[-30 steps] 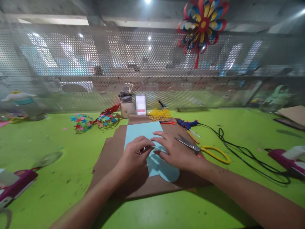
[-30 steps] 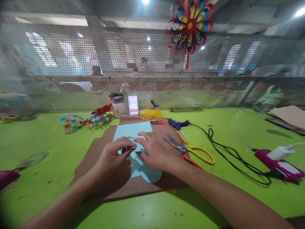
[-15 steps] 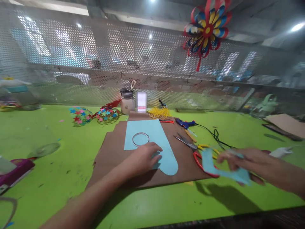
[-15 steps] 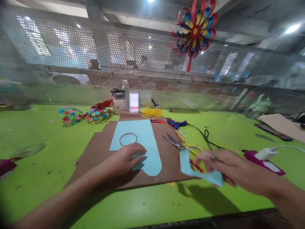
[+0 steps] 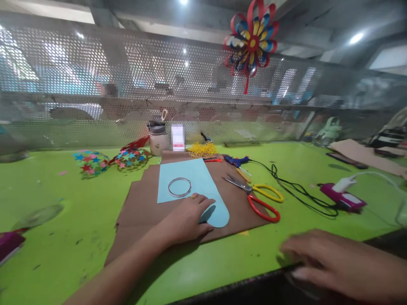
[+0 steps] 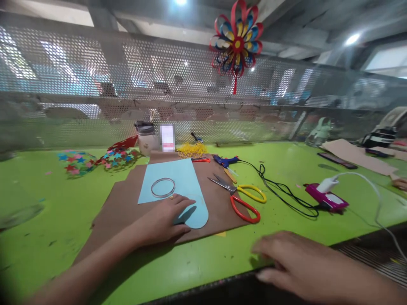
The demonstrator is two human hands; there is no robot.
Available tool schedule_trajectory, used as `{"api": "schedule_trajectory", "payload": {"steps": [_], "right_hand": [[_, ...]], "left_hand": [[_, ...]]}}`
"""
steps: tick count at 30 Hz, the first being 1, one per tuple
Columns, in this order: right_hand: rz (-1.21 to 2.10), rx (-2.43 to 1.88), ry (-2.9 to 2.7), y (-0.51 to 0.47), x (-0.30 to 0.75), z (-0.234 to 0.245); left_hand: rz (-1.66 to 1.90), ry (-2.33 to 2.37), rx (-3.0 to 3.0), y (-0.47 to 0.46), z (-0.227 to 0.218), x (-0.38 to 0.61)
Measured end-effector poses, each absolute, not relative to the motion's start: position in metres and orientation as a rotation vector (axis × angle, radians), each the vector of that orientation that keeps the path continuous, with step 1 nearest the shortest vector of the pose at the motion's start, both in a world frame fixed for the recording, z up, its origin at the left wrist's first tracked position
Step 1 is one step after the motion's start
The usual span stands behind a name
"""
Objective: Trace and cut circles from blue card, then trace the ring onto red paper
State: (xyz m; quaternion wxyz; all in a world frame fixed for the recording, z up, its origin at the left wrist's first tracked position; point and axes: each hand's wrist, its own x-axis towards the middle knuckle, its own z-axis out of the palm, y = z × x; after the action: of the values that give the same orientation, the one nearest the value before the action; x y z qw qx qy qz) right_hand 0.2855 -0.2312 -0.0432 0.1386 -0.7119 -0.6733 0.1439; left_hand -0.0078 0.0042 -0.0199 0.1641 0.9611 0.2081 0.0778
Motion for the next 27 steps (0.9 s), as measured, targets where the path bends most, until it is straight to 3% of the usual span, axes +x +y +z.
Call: {"api": "schedule_trajectory", "payload": {"steps": [3, 8, 27], "right_hand": [[0.682, -1.867, -2.117, -0.151, 0.24, 0.001], [0.422, -1.746, -2.31, -0.086, 0.214, -0.014], [0.696, -1.807, -2.124, -0.067, 0.199, -0.027]], "left_hand": [[0.212, 0.598, 2.75, 0.002, -0.021, -0.007], [0.193, 0.581, 2.72, 0.003, -0.023, -0.006], [0.173, 0.78, 2.456, 0.003, -0.028, -0.005]]}}
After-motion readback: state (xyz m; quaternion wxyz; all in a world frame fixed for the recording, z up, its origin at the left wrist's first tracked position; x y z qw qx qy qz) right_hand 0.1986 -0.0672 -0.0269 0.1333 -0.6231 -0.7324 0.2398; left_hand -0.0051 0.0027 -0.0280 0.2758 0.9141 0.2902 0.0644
